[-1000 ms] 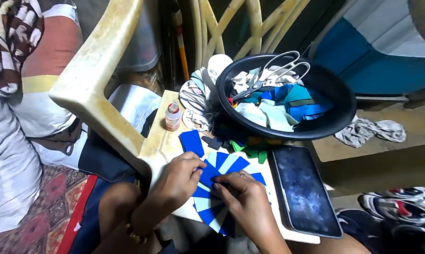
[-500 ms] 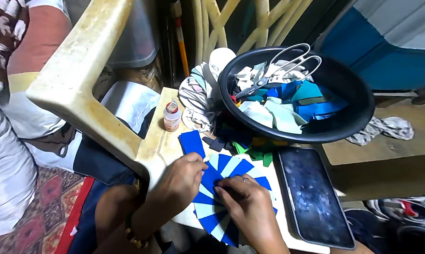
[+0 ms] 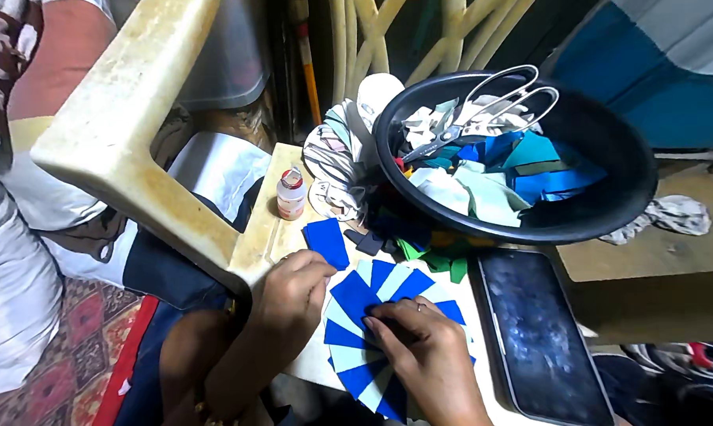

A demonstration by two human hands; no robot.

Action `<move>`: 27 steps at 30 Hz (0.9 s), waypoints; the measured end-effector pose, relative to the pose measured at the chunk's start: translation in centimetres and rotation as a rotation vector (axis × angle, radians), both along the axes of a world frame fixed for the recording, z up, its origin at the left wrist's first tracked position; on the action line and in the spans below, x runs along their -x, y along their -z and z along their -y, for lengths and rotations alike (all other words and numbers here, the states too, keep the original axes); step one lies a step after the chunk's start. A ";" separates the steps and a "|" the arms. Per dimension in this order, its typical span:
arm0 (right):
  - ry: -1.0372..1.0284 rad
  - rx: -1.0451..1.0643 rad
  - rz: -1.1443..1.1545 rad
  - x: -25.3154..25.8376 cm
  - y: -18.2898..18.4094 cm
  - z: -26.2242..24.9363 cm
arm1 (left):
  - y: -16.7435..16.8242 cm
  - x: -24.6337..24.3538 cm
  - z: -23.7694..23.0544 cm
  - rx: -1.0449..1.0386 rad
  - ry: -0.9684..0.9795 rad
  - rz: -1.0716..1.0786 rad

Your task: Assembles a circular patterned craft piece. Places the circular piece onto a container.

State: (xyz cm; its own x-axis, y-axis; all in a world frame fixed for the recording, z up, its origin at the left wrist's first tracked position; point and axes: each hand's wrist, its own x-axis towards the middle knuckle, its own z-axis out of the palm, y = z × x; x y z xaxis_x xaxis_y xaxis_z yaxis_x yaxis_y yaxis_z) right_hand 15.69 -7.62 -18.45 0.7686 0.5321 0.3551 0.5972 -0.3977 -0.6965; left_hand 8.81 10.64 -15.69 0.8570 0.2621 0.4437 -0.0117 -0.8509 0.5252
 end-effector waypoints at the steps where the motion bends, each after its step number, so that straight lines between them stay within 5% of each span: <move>1: 0.001 -0.001 0.002 0.0 0.0 0.0 | 0.1 0.2 -0.1 0.002 0.003 -0.011; 16: 0.019 -0.010 -0.050 0.3 -0.3 0.2 | 1.8 0.1 0.8 -0.129 0.049 -0.079; 22: 0.003 -0.021 -0.080 0.1 -0.3 0.2 | 1.9 -0.1 0.8 -0.084 0.357 -0.016; 27: -0.037 -0.044 -0.112 0.0 -0.5 0.5 | 2.1 -0.4 0.6 -0.062 0.401 -0.057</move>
